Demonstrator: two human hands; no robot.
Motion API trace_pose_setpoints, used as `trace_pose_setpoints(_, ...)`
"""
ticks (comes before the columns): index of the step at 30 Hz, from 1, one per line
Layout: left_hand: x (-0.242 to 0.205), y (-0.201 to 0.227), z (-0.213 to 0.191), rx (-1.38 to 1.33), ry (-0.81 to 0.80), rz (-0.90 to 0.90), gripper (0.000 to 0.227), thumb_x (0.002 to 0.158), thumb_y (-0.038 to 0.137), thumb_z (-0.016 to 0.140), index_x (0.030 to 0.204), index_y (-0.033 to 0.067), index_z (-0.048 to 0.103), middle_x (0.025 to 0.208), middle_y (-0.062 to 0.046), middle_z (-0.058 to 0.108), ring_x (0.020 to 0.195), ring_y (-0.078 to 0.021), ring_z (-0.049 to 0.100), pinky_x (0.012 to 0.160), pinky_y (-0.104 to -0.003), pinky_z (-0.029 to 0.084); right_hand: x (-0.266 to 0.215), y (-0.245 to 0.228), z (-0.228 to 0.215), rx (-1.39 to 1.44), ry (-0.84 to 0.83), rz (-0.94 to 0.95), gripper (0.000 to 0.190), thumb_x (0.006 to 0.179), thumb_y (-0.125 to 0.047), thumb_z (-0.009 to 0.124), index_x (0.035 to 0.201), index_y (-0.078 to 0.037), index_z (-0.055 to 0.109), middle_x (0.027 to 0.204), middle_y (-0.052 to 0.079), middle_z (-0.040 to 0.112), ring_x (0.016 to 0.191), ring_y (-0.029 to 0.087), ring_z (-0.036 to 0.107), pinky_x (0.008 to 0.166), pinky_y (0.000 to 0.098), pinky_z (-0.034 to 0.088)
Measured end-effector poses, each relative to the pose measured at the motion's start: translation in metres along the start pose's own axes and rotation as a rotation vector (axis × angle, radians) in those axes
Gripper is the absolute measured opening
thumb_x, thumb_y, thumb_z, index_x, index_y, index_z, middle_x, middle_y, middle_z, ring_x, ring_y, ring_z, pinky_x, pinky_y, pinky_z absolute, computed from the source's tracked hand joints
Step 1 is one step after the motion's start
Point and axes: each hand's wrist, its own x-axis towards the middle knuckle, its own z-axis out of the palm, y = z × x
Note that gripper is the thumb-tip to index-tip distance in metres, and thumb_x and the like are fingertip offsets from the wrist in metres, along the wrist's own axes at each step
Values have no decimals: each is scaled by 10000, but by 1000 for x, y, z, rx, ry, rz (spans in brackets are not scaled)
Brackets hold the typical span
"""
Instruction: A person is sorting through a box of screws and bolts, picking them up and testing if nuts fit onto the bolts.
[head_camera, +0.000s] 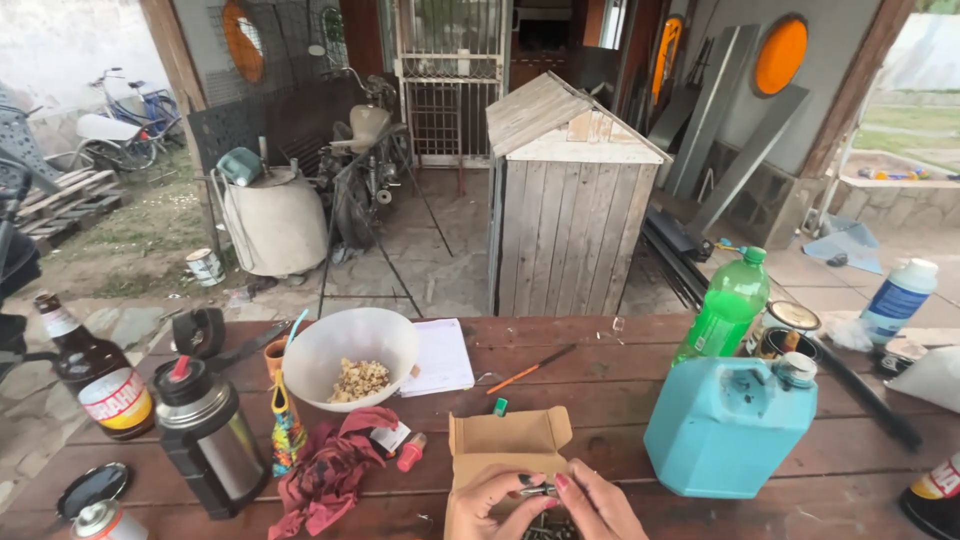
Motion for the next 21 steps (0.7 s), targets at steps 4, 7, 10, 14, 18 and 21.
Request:
trace_pose_setpoints(4,1,-25,13,-118,16,92,219,684,53,951,865,127,853,822,-40,828,705,-89,736,561,-213,576,12,34,-10,-194,-54,-75,340,993,-522,505,949,-209,631,816,-45,569,762,114,537,731,302,422)
trace_pose_setpoints(7,4,-15,22,-146,19,68,189,687,31,937,843,107,863,812,-52,823,626,-103,663,591,-216,575,-1,7,-23,-93,-62,-44,315,988,-446,557,1021,-179,721,870,-36,651,743,88,574,721,256,453)
trace_pose_setpoints(10,4,-19,31,-153,0,185,207,687,59,948,862,104,846,845,-62,817,662,-97,757,571,-200,655,-2,8,-33,26,-31,149,473,1063,-460,533,761,-99,577,663,29,459,629,146,455,644,317,310)
trace_pose_setpoints(14,3,-13,28,-134,32,189,216,666,44,951,852,85,849,858,-80,819,681,-116,797,554,-203,693,3,16,-24,221,-4,178,479,1061,-337,607,693,-32,585,550,94,486,499,177,464,548,337,340)
trace_pose_setpoints(18,1,-15,14,-89,17,177,206,679,79,956,853,113,851,846,-67,824,708,-109,790,547,-206,674,14,48,-19,15,-69,-54,370,1032,-382,606,785,-107,600,679,4,537,634,96,486,626,268,374)
trace_pose_setpoints(21,-4,-18,8,-128,-31,101,199,704,68,947,873,105,850,860,-74,820,724,-118,795,594,-232,695,11,44,-19,-51,-82,-186,255,977,-383,646,912,-144,711,785,-28,636,677,67,565,644,241,461)
